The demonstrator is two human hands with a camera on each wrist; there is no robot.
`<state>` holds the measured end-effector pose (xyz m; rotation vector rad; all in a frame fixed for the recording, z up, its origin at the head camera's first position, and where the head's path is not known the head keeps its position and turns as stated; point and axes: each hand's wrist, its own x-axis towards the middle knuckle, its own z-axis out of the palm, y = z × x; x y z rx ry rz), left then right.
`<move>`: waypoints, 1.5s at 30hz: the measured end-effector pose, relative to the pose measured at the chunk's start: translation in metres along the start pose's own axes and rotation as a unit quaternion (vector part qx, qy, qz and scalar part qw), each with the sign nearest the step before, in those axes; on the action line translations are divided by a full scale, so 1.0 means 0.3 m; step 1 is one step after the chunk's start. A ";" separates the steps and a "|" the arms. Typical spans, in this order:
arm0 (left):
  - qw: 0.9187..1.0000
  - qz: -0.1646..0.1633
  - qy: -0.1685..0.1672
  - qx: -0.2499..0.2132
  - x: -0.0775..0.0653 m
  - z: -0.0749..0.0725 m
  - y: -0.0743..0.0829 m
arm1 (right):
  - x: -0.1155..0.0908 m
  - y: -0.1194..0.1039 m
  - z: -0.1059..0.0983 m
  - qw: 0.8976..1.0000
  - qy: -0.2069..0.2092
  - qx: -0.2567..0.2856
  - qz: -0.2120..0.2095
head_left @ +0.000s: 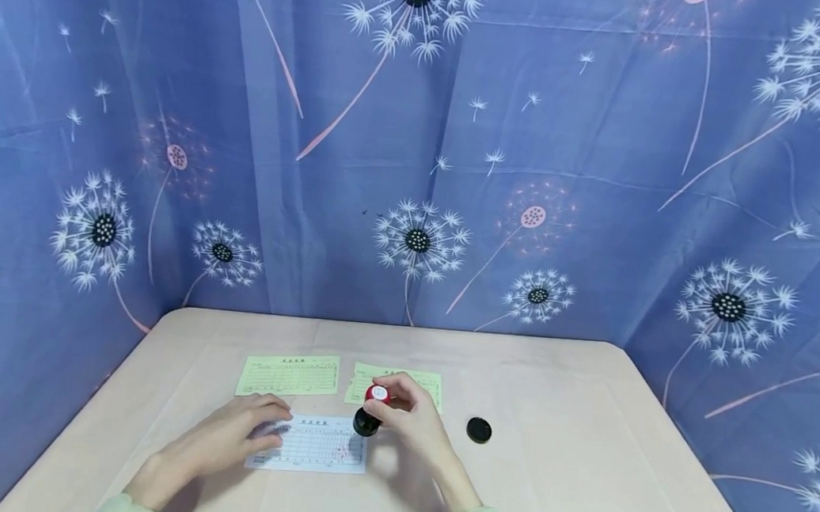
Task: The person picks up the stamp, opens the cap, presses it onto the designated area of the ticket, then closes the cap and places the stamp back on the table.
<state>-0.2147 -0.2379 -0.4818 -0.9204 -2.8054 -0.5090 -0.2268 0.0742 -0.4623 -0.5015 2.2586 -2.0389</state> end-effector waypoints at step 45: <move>0.980 -0.175 0.096 0.000 0.079 0.012 -0.181 | 0.007 0.012 -0.006 1.000 -0.011 0.009 0.001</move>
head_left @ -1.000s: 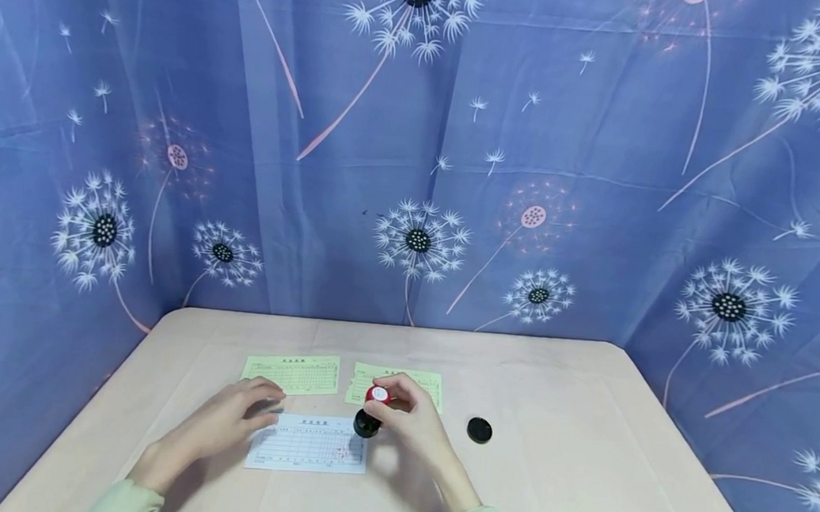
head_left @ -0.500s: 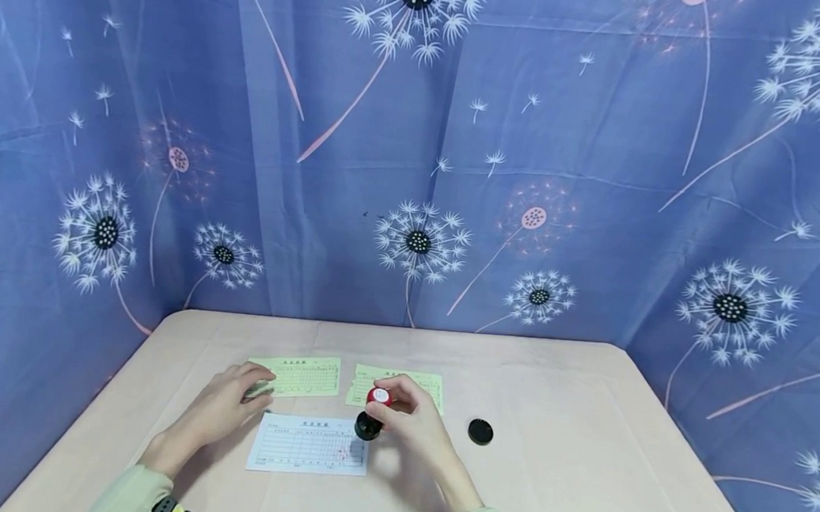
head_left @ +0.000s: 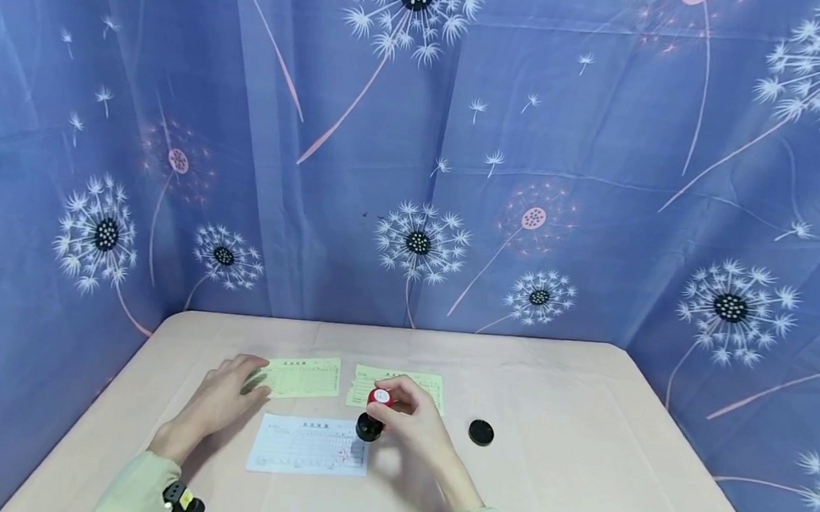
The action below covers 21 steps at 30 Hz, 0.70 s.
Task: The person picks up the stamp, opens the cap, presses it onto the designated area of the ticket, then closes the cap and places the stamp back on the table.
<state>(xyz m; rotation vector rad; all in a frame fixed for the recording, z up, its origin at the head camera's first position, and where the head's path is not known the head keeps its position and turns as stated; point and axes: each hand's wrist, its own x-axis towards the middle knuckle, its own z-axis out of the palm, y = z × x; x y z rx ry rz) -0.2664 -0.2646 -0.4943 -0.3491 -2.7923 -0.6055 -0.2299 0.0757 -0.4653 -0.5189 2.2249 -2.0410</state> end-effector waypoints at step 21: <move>0.996 -0.022 -0.085 0.013 -0.002 0.008 -0.012 | 0.004 0.007 0.000 1.000 0.002 -0.002 0.006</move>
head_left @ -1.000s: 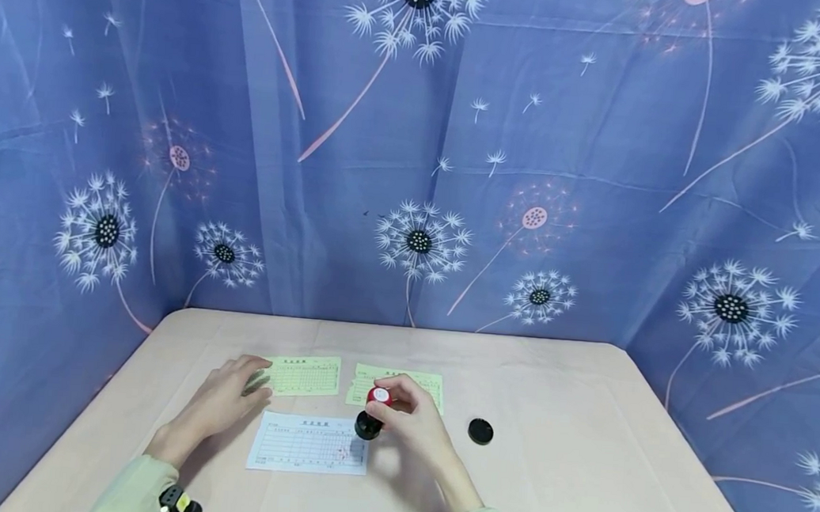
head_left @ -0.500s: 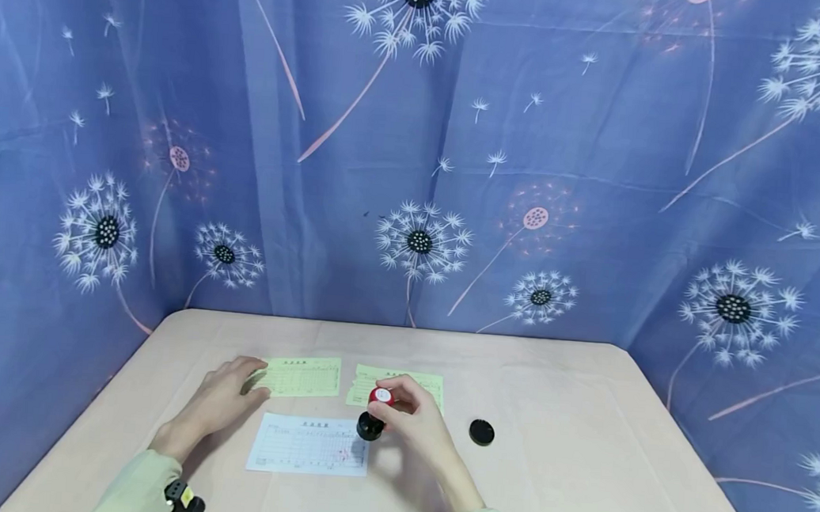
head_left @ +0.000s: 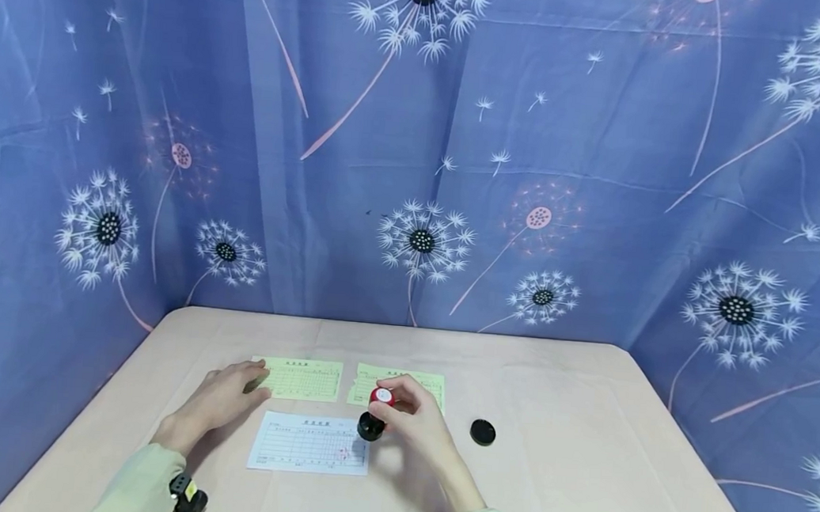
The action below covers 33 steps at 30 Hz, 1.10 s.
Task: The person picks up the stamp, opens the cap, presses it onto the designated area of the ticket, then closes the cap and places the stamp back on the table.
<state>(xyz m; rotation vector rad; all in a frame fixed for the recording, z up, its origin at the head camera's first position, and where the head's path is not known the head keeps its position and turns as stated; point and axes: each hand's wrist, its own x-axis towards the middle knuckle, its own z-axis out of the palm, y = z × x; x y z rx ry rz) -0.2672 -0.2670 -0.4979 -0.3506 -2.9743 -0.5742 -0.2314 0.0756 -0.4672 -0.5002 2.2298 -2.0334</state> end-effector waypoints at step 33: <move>0.997 -0.034 -0.014 -0.073 0.004 0.032 -0.022 | 0.000 0.008 -0.006 1.000 0.005 -0.004 0.010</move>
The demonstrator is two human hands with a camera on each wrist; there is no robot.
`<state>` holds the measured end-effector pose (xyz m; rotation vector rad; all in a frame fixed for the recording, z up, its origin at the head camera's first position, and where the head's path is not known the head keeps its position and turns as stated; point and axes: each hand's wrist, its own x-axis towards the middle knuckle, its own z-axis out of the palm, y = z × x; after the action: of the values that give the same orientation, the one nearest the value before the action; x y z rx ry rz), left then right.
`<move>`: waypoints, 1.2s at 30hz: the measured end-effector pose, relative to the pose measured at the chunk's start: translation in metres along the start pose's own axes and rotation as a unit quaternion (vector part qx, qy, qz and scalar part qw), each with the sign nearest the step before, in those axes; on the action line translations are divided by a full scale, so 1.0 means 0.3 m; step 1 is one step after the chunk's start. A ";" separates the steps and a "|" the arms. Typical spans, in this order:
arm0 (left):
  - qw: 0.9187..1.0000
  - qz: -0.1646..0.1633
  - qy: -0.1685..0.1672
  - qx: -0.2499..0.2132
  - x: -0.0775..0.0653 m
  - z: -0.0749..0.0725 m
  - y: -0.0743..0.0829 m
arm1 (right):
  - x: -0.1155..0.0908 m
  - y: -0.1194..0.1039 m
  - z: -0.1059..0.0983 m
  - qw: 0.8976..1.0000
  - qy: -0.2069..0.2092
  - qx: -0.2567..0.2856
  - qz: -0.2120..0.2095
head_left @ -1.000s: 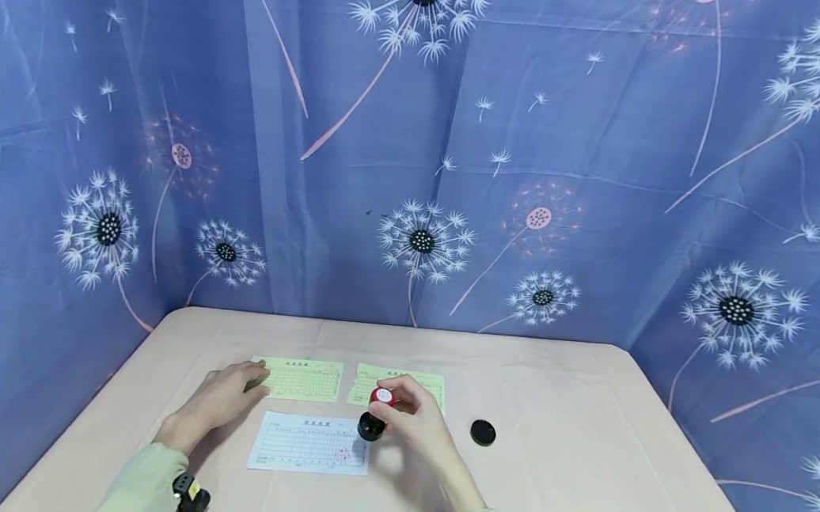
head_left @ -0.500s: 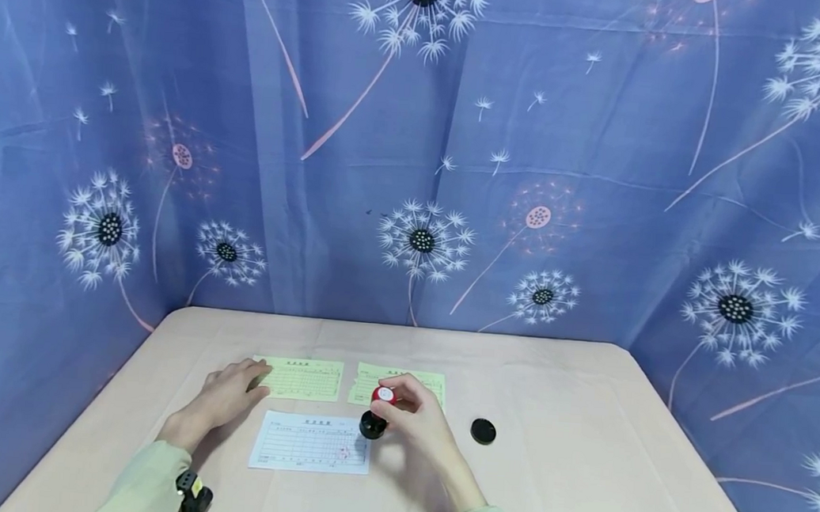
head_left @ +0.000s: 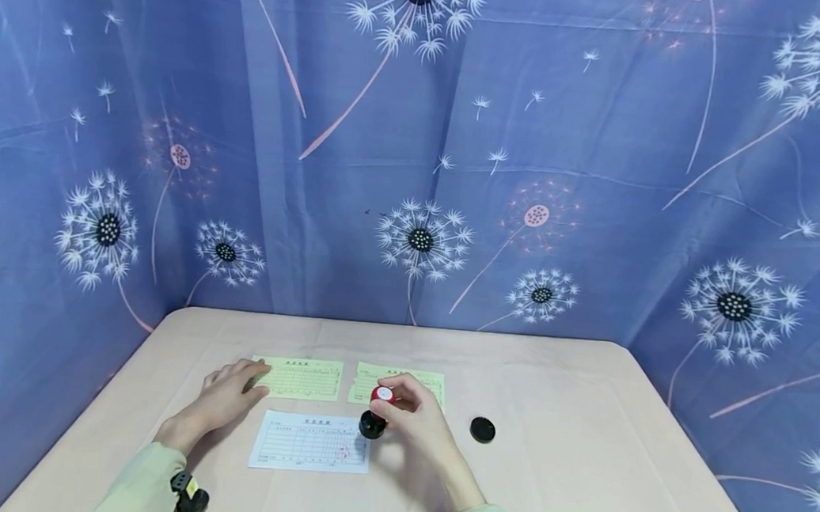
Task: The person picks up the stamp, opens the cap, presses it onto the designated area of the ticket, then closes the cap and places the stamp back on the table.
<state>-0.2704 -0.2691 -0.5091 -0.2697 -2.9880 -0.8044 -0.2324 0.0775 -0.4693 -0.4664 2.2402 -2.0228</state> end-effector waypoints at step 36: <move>0.999 -0.013 -0.022 -0.046 -0.004 -0.027 -0.003 | 0.004 0.014 0.019 1.000 -0.012 -0.001 -0.009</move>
<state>-0.2696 -0.2742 -0.5027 -0.2558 -3.0050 -0.9537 -0.2328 0.0719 -0.4741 -0.5104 2.2328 -2.0122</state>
